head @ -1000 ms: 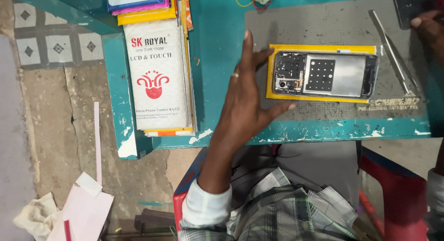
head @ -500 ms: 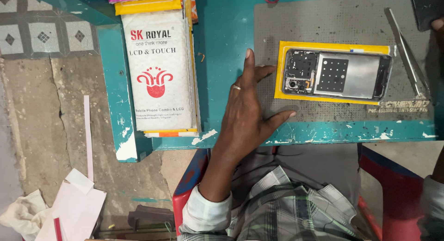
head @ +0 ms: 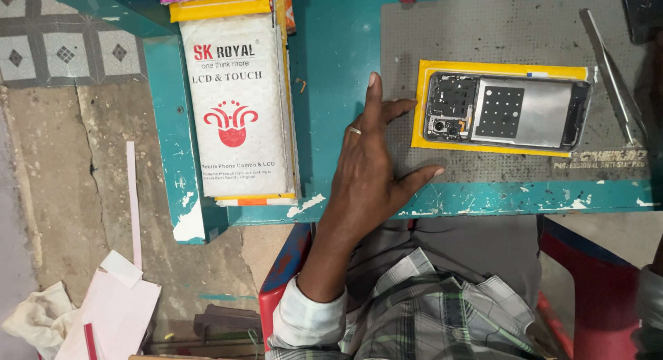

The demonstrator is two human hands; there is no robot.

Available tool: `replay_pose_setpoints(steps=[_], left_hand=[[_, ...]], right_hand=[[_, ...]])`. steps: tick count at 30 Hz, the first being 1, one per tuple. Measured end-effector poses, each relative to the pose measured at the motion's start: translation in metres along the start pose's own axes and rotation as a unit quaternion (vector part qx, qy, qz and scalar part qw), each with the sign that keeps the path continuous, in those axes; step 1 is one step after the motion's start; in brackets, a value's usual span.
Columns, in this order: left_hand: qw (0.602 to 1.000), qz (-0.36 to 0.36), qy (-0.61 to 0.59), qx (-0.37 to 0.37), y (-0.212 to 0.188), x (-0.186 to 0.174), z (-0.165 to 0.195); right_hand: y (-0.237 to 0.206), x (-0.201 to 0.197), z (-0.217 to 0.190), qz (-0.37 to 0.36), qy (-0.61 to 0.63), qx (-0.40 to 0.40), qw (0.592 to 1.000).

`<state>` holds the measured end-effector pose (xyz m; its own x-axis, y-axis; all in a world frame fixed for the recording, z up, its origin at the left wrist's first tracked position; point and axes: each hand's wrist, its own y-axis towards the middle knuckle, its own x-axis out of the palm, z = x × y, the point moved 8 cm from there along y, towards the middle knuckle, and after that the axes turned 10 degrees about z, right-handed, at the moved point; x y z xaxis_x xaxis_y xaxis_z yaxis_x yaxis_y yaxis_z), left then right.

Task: The person uses a red screwdriver to adjust and tighten screws on the internal components of a disassembled smartphone. They repeatedly reposition the phone and use the tool on different areas of the circuit board and camera module.

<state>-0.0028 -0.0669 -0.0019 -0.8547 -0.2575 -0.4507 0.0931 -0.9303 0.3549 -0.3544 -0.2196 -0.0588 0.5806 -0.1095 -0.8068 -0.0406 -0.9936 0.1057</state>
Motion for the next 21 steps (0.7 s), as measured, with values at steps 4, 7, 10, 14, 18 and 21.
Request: replay_pose_setpoints(steps=[4,7,10,14,18,21], left_hand=[[1.0,-0.004,0.006,0.001,0.0,0.0,0.0],[1.0,-0.004,0.006,0.004,0.0,-0.001,0.001],[1.0,-0.001,-0.003,0.009,0.0,-0.001,0.002],[1.0,0.001,-0.006,0.014,-0.001,-0.001,0.001],[1.0,0.002,-0.016,0.015,-0.001,-0.004,0.002],[1.0,0.003,-0.014,0.019,0.0,-0.006,0.005]], right_hand=[[-0.006,-0.003,0.001,0.01,-0.021,-0.035,0.999],[-0.014,-0.004,0.004,0.017,-0.034,-0.059,0.998],[-0.022,-0.006,0.003,0.02,-0.05,-0.087,0.995],[-0.035,-0.007,-0.008,0.019,-0.067,-0.122,0.99],[-0.053,-0.009,-0.025,0.001,-0.085,-0.156,0.984],[-0.062,-0.009,-0.043,-0.003,-0.094,-0.197,0.976]])
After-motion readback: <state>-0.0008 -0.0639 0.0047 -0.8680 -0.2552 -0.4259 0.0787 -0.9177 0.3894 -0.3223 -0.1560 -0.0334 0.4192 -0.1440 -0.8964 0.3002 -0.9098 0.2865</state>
